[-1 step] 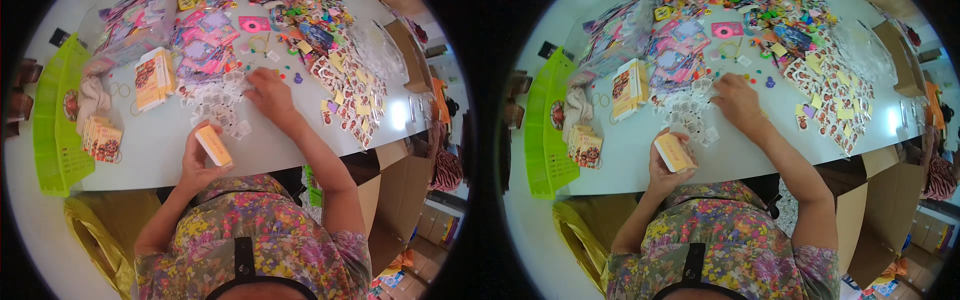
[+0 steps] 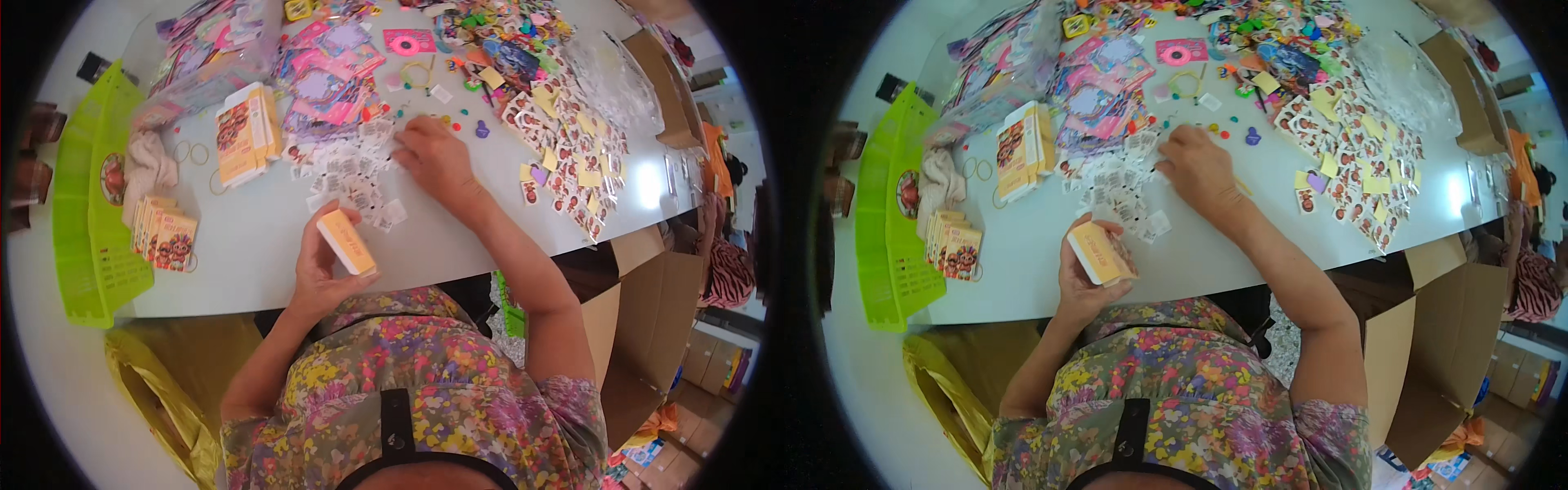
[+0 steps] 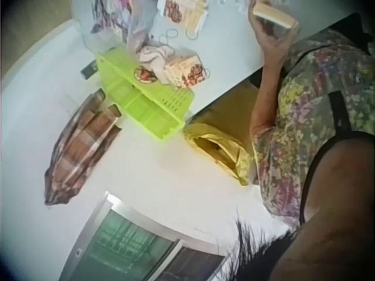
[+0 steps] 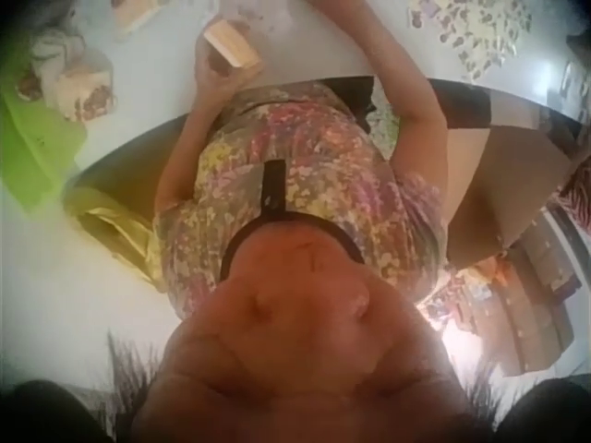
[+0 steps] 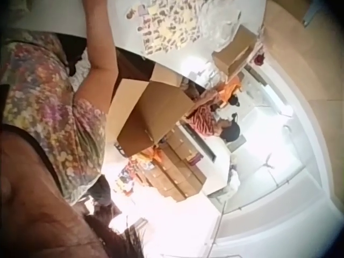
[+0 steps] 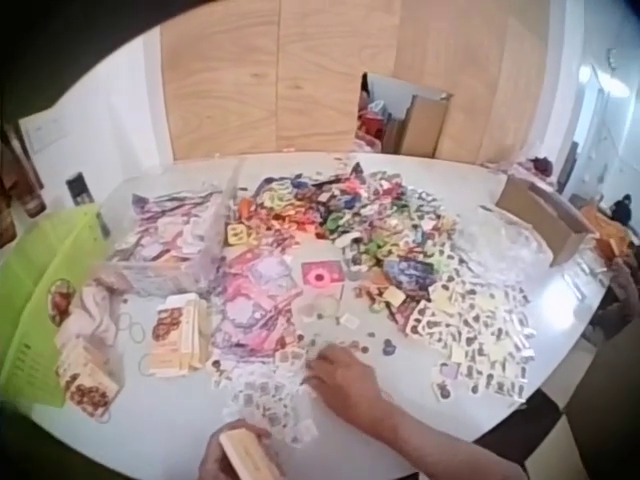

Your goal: Assembling small printed cardboard boxes and filling them with small plastic toys or items.

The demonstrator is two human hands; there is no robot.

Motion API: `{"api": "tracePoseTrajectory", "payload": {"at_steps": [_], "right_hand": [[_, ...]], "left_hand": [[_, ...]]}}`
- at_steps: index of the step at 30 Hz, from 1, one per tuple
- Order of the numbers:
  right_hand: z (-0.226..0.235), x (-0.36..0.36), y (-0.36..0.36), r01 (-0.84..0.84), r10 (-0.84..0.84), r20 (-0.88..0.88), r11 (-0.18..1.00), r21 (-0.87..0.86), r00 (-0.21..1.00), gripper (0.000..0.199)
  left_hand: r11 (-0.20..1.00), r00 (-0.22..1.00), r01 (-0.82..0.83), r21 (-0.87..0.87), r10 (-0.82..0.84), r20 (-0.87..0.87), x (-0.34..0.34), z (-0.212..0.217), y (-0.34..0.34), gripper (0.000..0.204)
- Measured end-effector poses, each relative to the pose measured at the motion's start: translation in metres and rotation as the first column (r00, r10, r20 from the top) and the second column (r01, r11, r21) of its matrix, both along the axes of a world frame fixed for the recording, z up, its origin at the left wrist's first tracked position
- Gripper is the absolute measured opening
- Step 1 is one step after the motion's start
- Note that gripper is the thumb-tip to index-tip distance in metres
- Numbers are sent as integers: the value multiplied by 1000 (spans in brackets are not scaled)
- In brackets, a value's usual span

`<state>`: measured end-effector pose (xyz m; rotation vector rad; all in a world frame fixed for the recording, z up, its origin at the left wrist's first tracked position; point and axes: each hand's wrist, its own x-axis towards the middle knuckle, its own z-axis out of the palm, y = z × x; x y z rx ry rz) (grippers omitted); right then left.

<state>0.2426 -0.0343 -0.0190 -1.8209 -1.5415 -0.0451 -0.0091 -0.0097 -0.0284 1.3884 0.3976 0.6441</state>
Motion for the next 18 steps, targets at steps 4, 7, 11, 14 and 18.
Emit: {"api": "tracePoseTrajectory", "payload": {"at_steps": [4, 7, 11, 14, 18], "right_hand": [[-13, 6, -9, -68, 67, -35, 997, -28, 997, 10], [-8, 9, -17, -34, 37, -174, 999, 25, 984, 4], [2, 53, -34, 163, -181, -547, 983, -81, 817, 7], [20, 118, -54, 376, -360, -147, 921, 102, 921, 7], [26, 184, -77, 532, -532, 3, 847, -6, 847, 14]], "left_hand": [[1000, 1000, 15, 22, -14, -28, 0, -5, 1, 99], [999, 999, 38, 26, -38, -10, 0, -9, 3, 99], [999, 999, 45, 15, -45, -15, -1, -11, 3, 99], [999, 999, 50, -2, -50, -7, -1, -9, 1, 99], [993, 998, 11, -118, -18, -60, 1, -2, -1, 98]]}}
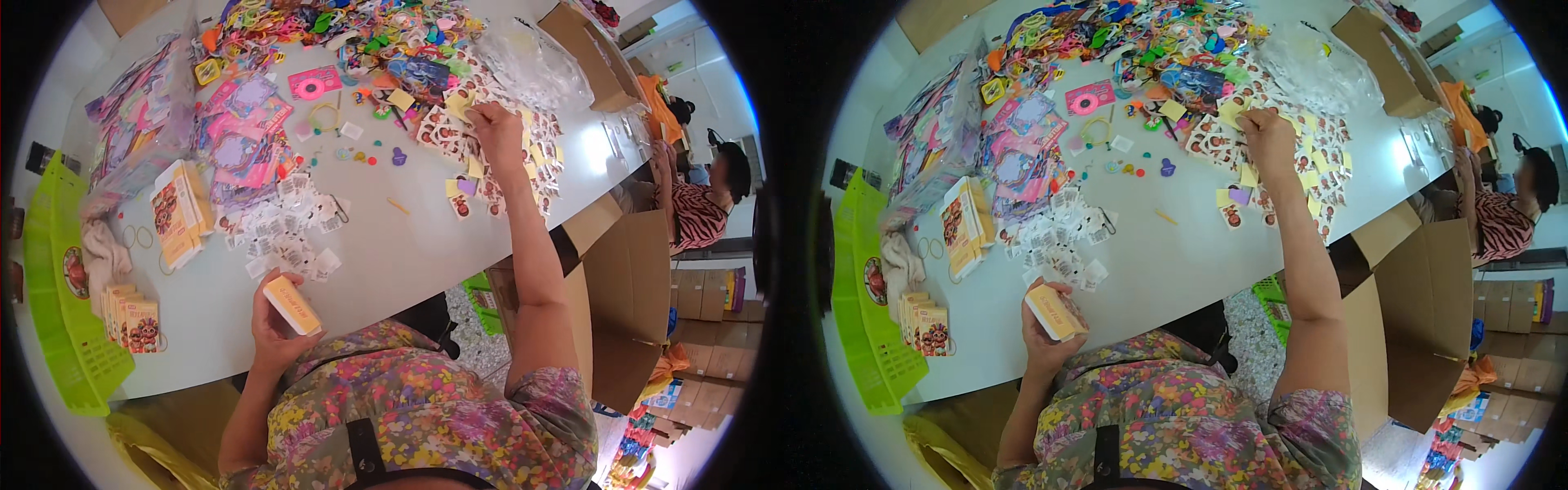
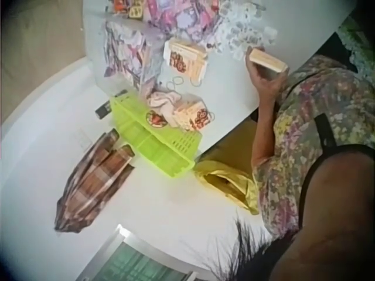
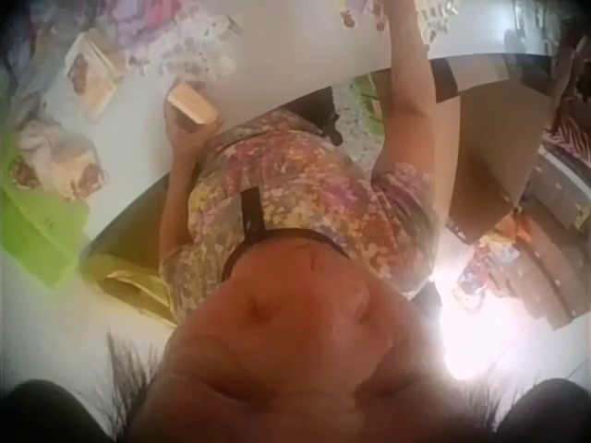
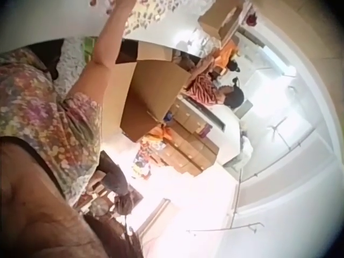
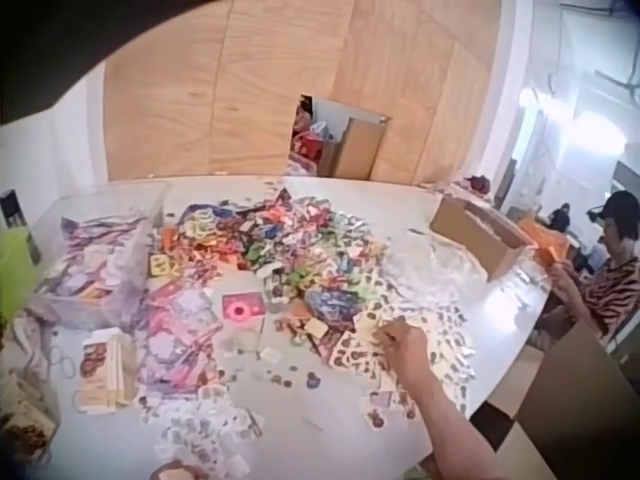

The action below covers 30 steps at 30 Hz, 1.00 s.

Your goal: Assembling small printed cardboard boxes and filling them with small plastic toys or items.

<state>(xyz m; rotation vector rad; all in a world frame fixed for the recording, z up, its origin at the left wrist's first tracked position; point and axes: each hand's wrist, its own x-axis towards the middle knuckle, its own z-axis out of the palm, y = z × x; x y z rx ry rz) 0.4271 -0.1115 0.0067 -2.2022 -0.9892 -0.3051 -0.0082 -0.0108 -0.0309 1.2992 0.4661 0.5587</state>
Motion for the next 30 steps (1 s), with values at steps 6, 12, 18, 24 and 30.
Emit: {"api": "tracePoseTrajectory", "payload": {"at_steps": [6, 12, 18, 24, 30], "right_hand": [[7, 35, 24, -95, 59, -159, 969, -226, 986, 23], [13, 2, 80, -240, 205, -214, 959, -149, 955, 25], [-15, -1, 98, -217, 209, -60, 932, -290, 976, 27], [-14, -6, 76, -151, 157, 19, 969, -196, 987, 24], [46, -82, 51, -322, 497, -577, 866, 383, 648, 14]], "left_hand": [[986, 999, 49, 160, -48, -7, -1, -9, 5, 96], [985, 999, 33, 169, -30, -17, 0, -8, 3, 96], [1000, 1000, 5, -14, -5, -26, 1, -2, 0, 95], [999, 1000, -24, -23, 24, -5, 5, 5, 3, 93], [991, 989, -109, 79, 116, -86, 23, 24, 2, 86]]}}
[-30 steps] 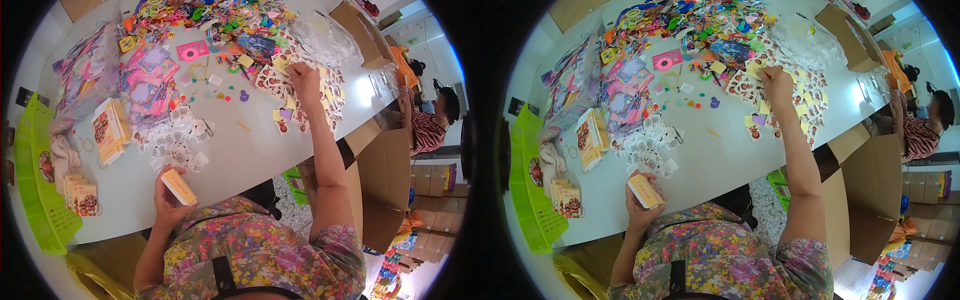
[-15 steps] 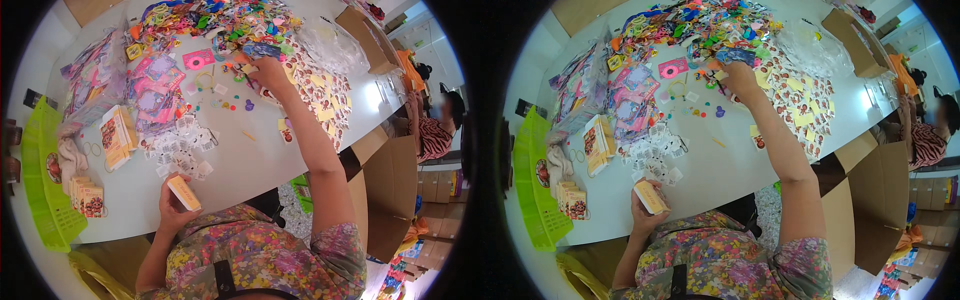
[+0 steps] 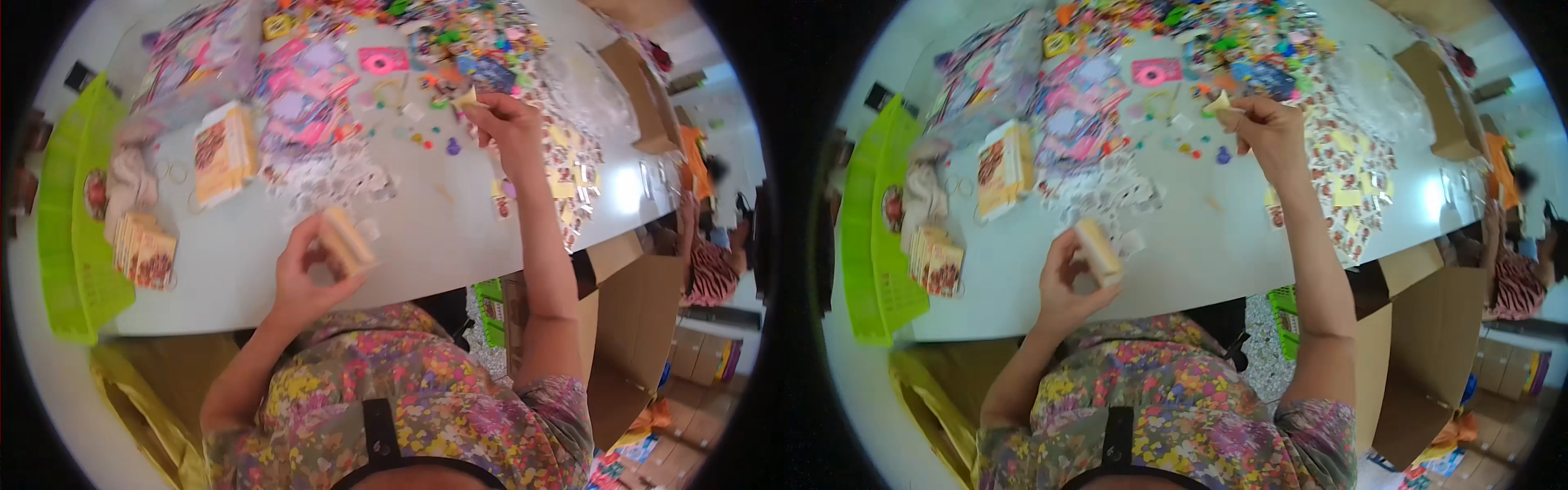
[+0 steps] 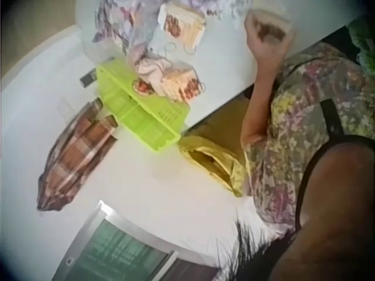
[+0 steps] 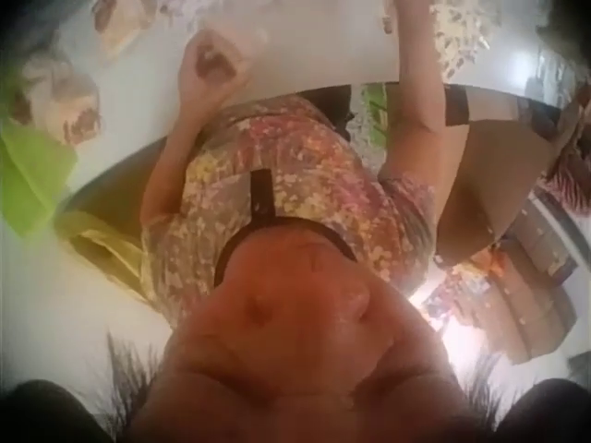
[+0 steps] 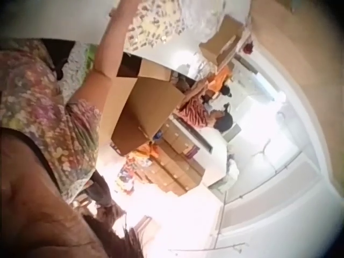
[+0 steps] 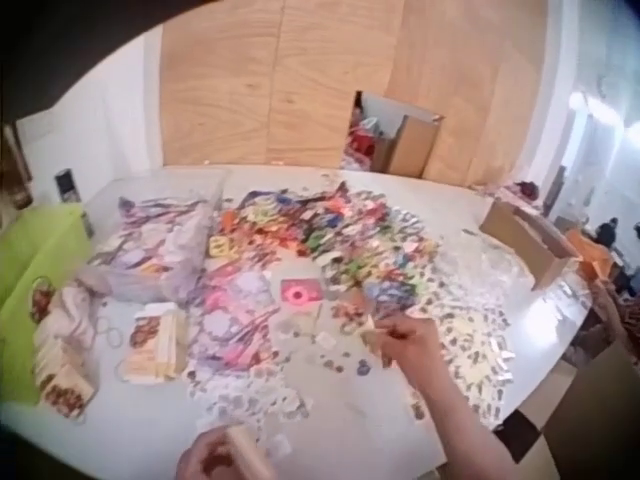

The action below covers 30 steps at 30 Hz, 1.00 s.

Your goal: Assembling small printed cardboard boxes and filling them with small plastic toys or items.

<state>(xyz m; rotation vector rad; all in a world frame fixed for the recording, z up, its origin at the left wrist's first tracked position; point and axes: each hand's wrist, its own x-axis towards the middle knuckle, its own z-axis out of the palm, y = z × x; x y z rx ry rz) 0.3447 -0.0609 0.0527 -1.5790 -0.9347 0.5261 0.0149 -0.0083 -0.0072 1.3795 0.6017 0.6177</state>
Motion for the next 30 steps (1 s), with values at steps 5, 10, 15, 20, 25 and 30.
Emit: {"api": "tracePoseTrajectory", "payload": {"at_steps": [5, 10, 15, 20, 25, 30], "right_hand": [[60, -114, -12, -507, 416, -368, 839, -198, 832, 10], [27, -128, -13, -382, 469, 445, 883, -274, 763, 6], [41, -141, -17, -365, 431, 477, 902, -230, 766, 7], [28, -147, -11, -439, 526, 287, 841, -316, 801, 6], [7, -140, -8, -289, 404, 571, 914, -285, 715, 10], [17, -148, -6, -294, 622, 613, 778, -556, 487, 22]], "left_hand": [[861, 977, -97, 499, 179, -119, 16, -1, 5, 76], [673, 960, -118, 731, 267, -90, 14, 6, 6, 72], [581, 923, -79, 810, 349, -160, 9, 2, 5, 73], [609, 943, -108, 786, 313, -113, 9, 2, 10, 73], [560, 934, -73, 825, 329, -141, 5, 0, 10, 71], [524, 918, -59, 850, 363, -160, 6, 4, 7, 68]]}}
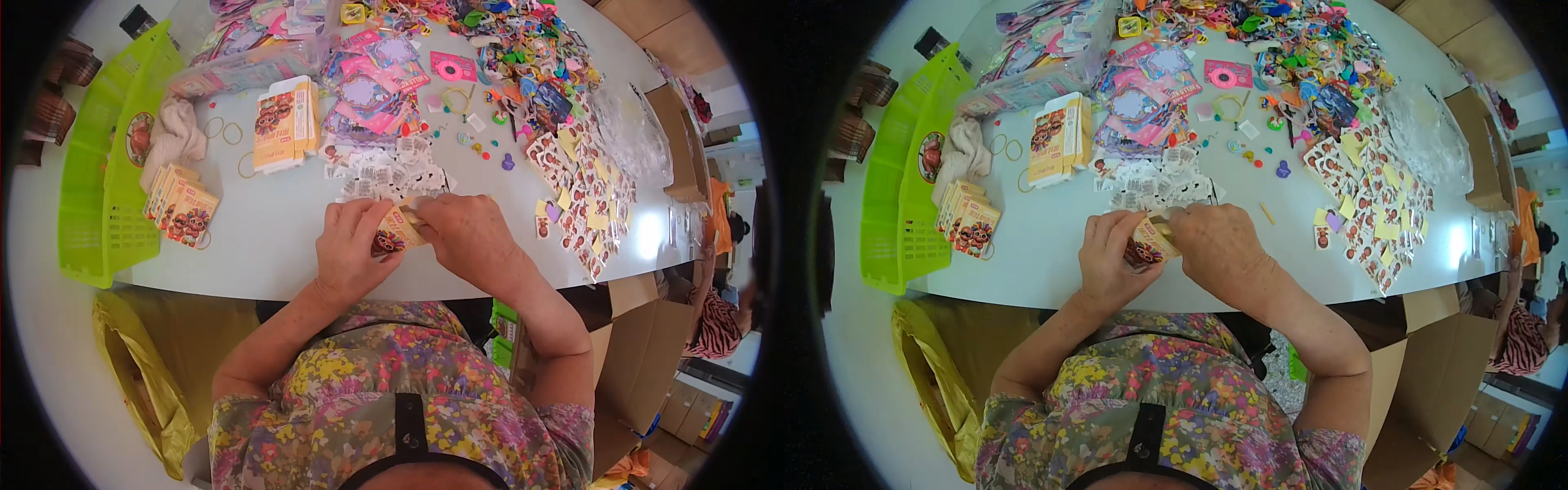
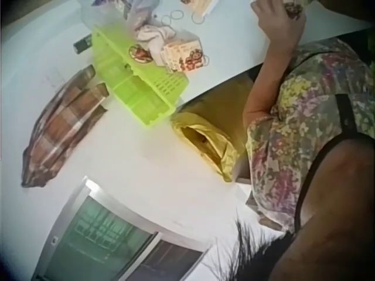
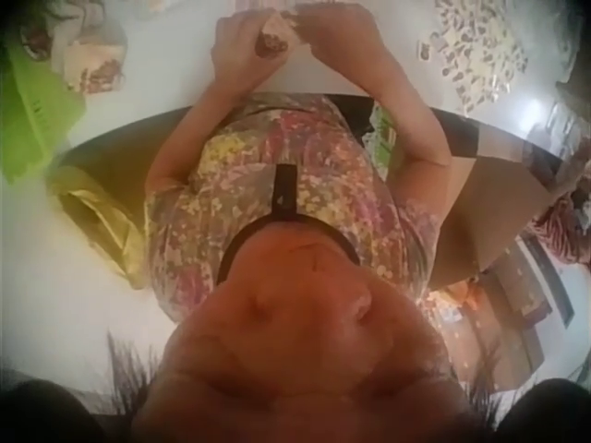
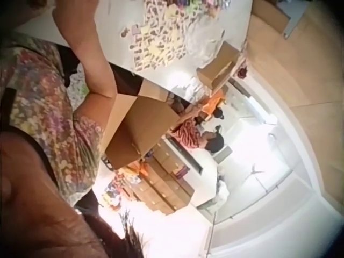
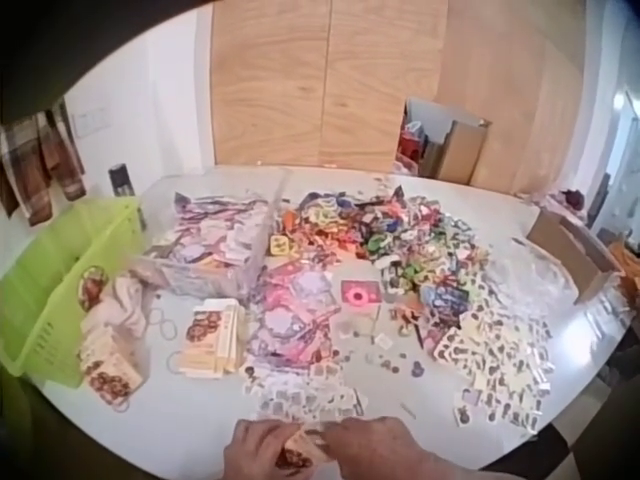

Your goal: Assembling small printed cardboard boxes and filling them with small plastic toys or items.

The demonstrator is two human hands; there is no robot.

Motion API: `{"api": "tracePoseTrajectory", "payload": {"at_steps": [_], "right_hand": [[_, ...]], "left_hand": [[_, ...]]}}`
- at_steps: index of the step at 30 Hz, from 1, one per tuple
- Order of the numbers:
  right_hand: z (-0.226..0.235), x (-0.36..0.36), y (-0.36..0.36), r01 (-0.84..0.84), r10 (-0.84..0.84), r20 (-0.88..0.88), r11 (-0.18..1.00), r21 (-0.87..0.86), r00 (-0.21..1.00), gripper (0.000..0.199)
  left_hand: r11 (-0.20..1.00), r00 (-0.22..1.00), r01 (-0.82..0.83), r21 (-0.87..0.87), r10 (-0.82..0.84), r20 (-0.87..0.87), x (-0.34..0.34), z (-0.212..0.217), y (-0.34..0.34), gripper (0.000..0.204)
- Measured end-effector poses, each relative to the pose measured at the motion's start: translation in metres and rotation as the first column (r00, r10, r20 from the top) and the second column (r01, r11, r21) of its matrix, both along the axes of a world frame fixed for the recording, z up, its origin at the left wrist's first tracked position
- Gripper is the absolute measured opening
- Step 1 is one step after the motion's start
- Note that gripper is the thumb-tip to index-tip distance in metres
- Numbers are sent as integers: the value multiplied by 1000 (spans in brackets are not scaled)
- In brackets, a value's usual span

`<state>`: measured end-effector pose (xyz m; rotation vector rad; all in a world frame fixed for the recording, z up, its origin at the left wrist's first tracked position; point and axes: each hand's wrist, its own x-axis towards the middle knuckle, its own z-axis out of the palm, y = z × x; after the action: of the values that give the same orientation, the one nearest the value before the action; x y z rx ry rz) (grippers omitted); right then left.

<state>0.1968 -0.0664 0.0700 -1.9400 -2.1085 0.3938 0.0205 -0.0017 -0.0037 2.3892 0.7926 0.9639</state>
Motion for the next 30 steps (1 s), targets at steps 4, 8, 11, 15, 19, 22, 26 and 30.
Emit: {"api": "tracePoseTrajectory", "payload": {"at_steps": [4, 8, 11, 15, 19, 22, 26, 30], "right_hand": [[7, -4, 4, 53, -45, -75, 994, 98, 996, 23], [-3, -9, 6, -5, 25, -87, 977, 215, 996, 23], [4, 2, 17, -102, 130, -140, 975, 195, 981, 17], [12, 54, 71, 247, -182, -595, 969, 28, 783, 9], [-54, 156, 155, 312, -322, -18, 901, 301, 947, 29], [-87, 193, 183, 326, -385, 174, 899, 291, 906, 40], [-51, 182, 204, 409, -374, 335, 912, -38, 865, 47], [-52, 184, 198, 379, -344, 230, 917, -128, 910, 48]], "left_hand": [[998, 998, -25, -64, 29, 59, 1, -4, 2, 68], [996, 996, -18, -91, 25, 84, 2, -4, 6, 66], [993, 994, -3, -116, 16, 110, 2, -7, 6, 68], [984, 984, 31, -176, 1, 178, -2, -15, 9, 72], [960, 974, 183, -212, -148, 169, 1, -13, 7, 73], [956, 939, 287, -65, -267, 217, 5, -18, 13, 77], [954, 939, 288, -86, -264, 221, 3, -20, 12, 82], [955, 934, 288, -64, -266, 239, 5, -19, 12, 81]]}}
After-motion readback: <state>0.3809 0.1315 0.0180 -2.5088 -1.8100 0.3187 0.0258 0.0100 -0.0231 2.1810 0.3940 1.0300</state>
